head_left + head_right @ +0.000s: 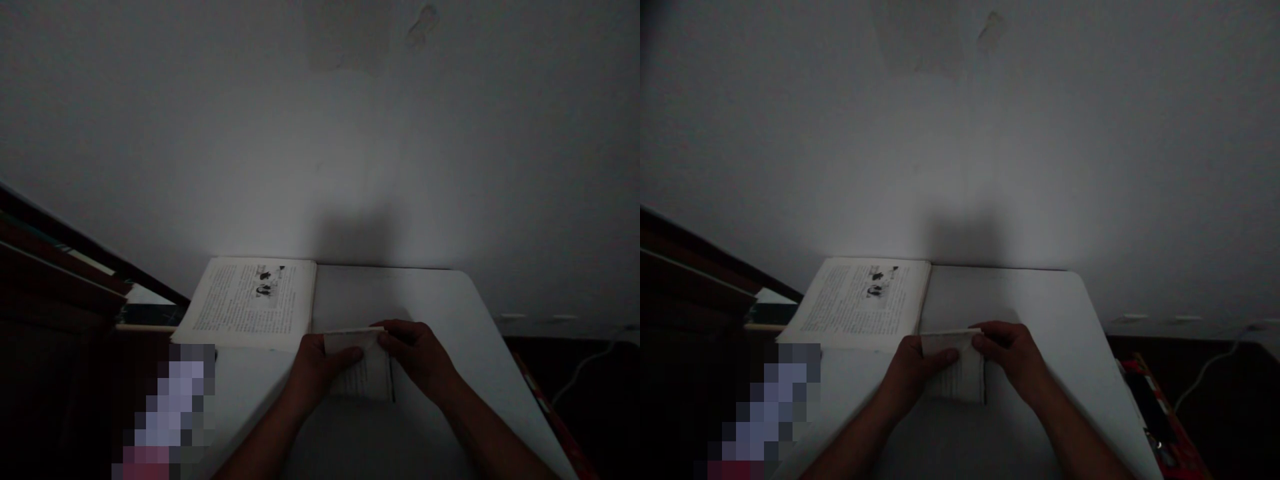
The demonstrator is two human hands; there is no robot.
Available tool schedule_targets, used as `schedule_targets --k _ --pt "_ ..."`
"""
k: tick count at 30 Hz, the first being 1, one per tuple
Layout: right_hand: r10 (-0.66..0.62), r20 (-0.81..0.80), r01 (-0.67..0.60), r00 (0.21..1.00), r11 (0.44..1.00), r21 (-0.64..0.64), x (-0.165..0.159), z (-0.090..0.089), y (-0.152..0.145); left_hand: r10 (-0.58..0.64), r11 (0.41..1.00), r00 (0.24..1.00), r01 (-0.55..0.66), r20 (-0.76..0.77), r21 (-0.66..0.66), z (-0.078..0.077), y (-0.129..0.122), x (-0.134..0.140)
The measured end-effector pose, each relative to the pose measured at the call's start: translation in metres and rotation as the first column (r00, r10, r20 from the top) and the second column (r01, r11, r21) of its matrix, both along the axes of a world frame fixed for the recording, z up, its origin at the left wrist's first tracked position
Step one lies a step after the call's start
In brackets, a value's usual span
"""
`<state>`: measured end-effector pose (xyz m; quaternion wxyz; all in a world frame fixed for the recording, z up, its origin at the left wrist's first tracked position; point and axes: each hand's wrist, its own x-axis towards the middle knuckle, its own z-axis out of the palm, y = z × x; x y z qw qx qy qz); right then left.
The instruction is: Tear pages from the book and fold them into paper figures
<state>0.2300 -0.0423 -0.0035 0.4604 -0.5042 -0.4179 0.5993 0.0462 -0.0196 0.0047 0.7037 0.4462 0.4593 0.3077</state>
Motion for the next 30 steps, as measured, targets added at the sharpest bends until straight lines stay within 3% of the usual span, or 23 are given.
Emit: schedule_targets --k 9,14,20,24,30 --pt "-0.008 0.078 0.005 0.997 0.999 0.044 0.0 0.006 -0.001 -0.034 0.998 0.997 0.037 -0.07 0.045 0.001 -0.001 0.0" --pt "-0.049 0.126 0.045 0.991 0.998 0.034 -0.001 0.007 -0.001 -0.095 0.993 0.995 0.094 0.022 0.066 -0.002 -0.002 0.0" --pt "-0.04 0.148 0.037 0.988 0.999 0.026 -0.001 0.003 -0.001 -0.052 0.993 0.998 0.056 -0.041 0.104 -0.01 -0.001 0.002" --pt "-0.041 0.134 0.037 0.99 0.999 0.031 -0.001 0.003 -0.001 -0.021 0.988 0.993 0.038 -0.12 0.15 -0.007 -0.001 0.004" --pt "-0.074 0.135 0.069 0.988 0.997 0.042 -0.002 0.008 -0.001 -0.036 0.99 0.994 0.05 -0.108 0.13 -0.003 -0.002 0.005"
